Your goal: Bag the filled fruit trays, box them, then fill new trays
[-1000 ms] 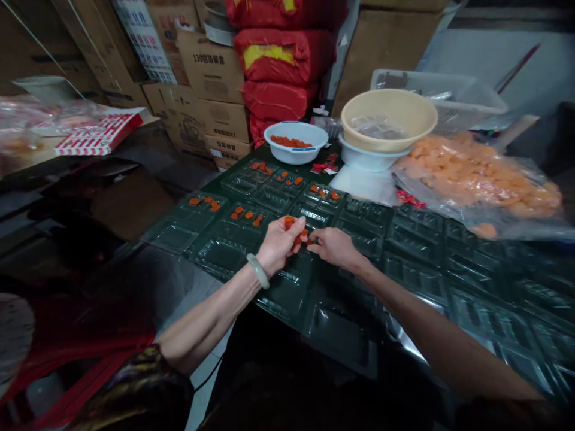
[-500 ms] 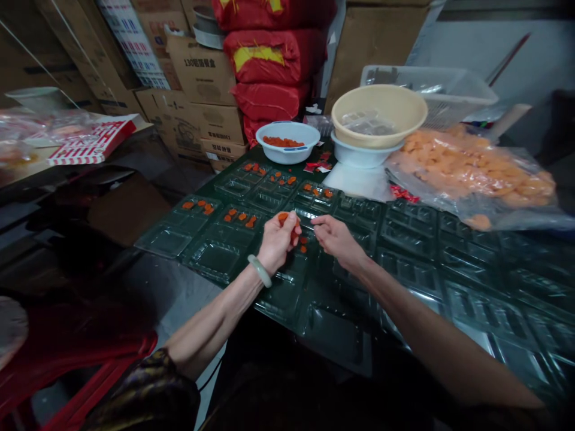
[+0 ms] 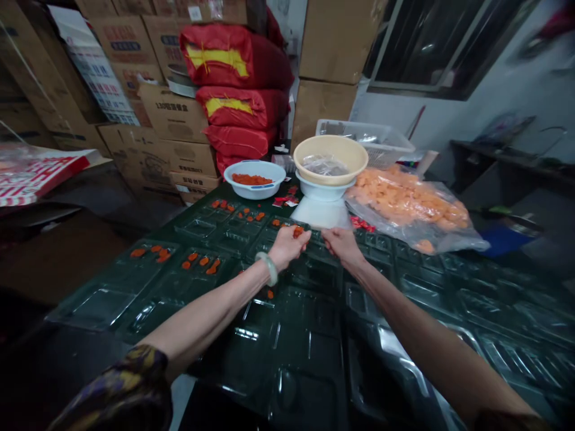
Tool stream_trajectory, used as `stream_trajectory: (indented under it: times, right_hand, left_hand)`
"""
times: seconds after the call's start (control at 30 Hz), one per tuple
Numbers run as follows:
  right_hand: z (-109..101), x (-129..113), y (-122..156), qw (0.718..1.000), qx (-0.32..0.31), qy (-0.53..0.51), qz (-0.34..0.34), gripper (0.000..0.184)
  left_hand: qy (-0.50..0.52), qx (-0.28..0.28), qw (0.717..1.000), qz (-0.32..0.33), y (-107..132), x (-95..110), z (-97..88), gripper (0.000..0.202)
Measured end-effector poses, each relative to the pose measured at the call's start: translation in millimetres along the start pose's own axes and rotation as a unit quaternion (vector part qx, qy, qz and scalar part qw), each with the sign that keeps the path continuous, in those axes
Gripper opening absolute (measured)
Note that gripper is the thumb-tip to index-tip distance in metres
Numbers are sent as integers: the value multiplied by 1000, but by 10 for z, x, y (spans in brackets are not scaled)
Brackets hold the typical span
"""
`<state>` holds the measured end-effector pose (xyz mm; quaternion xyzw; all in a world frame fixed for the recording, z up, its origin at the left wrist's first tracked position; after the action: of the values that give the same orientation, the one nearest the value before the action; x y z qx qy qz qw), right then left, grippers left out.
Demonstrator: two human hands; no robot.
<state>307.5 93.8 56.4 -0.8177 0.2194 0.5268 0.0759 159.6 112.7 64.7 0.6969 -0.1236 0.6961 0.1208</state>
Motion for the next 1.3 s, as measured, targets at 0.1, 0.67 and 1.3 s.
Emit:
stream_trajectory:
  times: [0.1, 0.67, 1.3]
  right_hand:
    - [-36, -36, -393, 999, 33, 43, -2, 24]
    - [-57, 84, -738, 963, 15, 268, -31, 26]
    - [-221, 42, -614, 913, 7, 395, -101, 25]
  left_hand:
    - [-37, 24, 999, -6, -411, -155, 150, 26]
    - [152, 12, 979, -132, -758, -210, -22, 22]
    - [224, 12, 961, -164, -515, -274, -1, 19]
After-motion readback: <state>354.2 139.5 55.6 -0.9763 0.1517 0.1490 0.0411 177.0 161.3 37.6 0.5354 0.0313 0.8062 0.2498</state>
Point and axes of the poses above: each hand's wrist, its own y-axis away from the middle knuckle, its own z-axis out of the palm, x = y × z, the point moved 5 cm from there along -y, towards the middle knuckle, and after that the axes turned 4 degrees about z, right-handed, at the moved point
